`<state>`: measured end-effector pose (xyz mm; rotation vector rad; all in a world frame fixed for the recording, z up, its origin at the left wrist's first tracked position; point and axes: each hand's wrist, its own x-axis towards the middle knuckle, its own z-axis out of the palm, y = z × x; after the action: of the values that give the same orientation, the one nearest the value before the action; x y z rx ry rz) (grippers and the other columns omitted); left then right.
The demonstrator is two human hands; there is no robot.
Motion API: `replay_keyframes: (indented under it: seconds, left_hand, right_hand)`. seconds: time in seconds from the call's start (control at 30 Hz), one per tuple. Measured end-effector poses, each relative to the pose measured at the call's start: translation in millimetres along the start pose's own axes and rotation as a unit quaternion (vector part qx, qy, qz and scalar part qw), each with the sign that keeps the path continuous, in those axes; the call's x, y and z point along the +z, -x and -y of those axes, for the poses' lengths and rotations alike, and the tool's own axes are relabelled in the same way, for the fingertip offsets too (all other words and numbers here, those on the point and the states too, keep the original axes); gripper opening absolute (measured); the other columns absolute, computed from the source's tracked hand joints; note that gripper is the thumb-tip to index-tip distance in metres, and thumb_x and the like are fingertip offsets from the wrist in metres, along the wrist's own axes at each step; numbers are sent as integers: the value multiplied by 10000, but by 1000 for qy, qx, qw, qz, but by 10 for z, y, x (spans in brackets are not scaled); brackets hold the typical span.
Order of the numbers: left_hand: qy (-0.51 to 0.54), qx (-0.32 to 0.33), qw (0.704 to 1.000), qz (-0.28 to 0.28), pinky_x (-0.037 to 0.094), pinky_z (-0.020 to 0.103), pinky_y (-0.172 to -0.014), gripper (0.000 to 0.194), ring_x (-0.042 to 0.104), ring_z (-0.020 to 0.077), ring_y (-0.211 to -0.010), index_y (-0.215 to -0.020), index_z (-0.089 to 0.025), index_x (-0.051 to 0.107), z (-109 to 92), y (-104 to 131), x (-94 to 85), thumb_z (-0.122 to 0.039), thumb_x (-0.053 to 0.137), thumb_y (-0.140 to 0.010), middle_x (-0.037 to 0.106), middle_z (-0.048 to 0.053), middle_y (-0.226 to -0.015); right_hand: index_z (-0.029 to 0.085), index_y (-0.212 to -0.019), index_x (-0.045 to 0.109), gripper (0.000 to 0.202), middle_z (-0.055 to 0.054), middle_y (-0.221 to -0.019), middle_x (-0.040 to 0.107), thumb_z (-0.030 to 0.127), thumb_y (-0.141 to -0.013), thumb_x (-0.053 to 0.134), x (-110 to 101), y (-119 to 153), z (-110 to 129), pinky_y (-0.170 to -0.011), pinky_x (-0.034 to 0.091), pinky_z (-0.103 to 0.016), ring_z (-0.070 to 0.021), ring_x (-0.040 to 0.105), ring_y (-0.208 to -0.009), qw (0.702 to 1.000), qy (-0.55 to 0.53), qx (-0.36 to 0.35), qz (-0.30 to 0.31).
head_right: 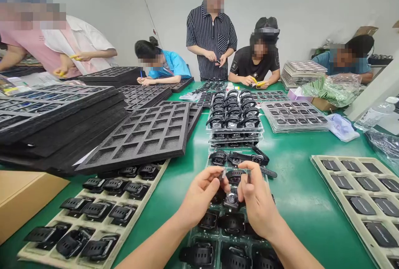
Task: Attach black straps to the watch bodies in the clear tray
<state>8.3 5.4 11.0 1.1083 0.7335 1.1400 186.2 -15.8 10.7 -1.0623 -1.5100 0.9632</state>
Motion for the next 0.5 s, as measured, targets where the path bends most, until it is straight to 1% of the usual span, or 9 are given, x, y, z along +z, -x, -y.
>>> replay_keyframes:
  seconds: [0.03,0.07,0.1,0.17,0.2,0.27,0.37,0.5]
  left_hand:
    - [56,-13,998,-7,561,290,-772,422,709,171,-784,-1101,-184,704,2,-11,17,-530,781,-872,738,42,-889]
    - [93,-20,995,-11,552,277,-765,441,700,159,-772,-1084,-184,706,5,-21,34,-530,820,-835,729,30,-872]
    - [117,-21,993,-12,545,266,-755,445,691,148,-760,-1062,-184,713,8,-26,48,-519,852,-804,723,23,-866]
    - [133,-20,991,-8,533,256,-740,434,675,134,-738,-1022,-184,735,11,-25,71,-493,893,-763,717,15,-860]
    - [130,-19,991,-3,529,254,-739,422,669,131,-731,-1009,-183,748,10,-19,80,-485,901,-756,717,14,-851]
    - [113,-16,993,13,523,252,-744,407,656,129,-729,-1012,-183,773,1,-2,93,-489,889,-770,717,16,-824]
    - [87,-12,996,30,520,243,-736,413,628,121,-721,-1042,-186,799,-19,18,101,-512,859,-796,716,22,-808]
    - [72,-11,997,7,525,241,-694,443,621,118,-701,-1116,-221,792,-18,21,95,-507,867,-786,734,30,-878]
  right_hand:
    - [272,-1239,491,623,56,-644,506,781,-1003,219,-4,9,22,-554,370,-309,-175,440,-548,1000,-5,4,24]
    - [268,-1162,519,614,50,-654,499,764,-1016,188,-2,13,47,-538,339,-306,-166,397,-538,999,-4,15,42]
    - [261,-1049,538,572,43,-671,495,725,-1041,203,7,13,71,-529,311,-302,-156,364,-539,998,3,32,50]
    - [247,-830,493,497,36,-688,474,633,-1079,301,39,1,99,-523,279,-295,-143,339,-560,997,18,65,34]
    - [244,-774,461,489,36,-681,459,612,-1078,352,58,-9,100,-519,274,-291,-141,341,-569,997,19,76,19]
    - [244,-736,450,498,38,-663,452,622,-1058,408,91,-31,77,-501,276,-281,-140,354,-568,996,0,90,-5]
    - [243,-726,487,502,40,-633,466,644,-1028,459,118,-57,16,-485,307,-268,-140,382,-550,994,-30,102,-22]
    - [243,-712,519,504,47,-597,445,662,-992,520,131,-70,-37,-466,313,-261,-138,383,-526,993,-39,113,-22]
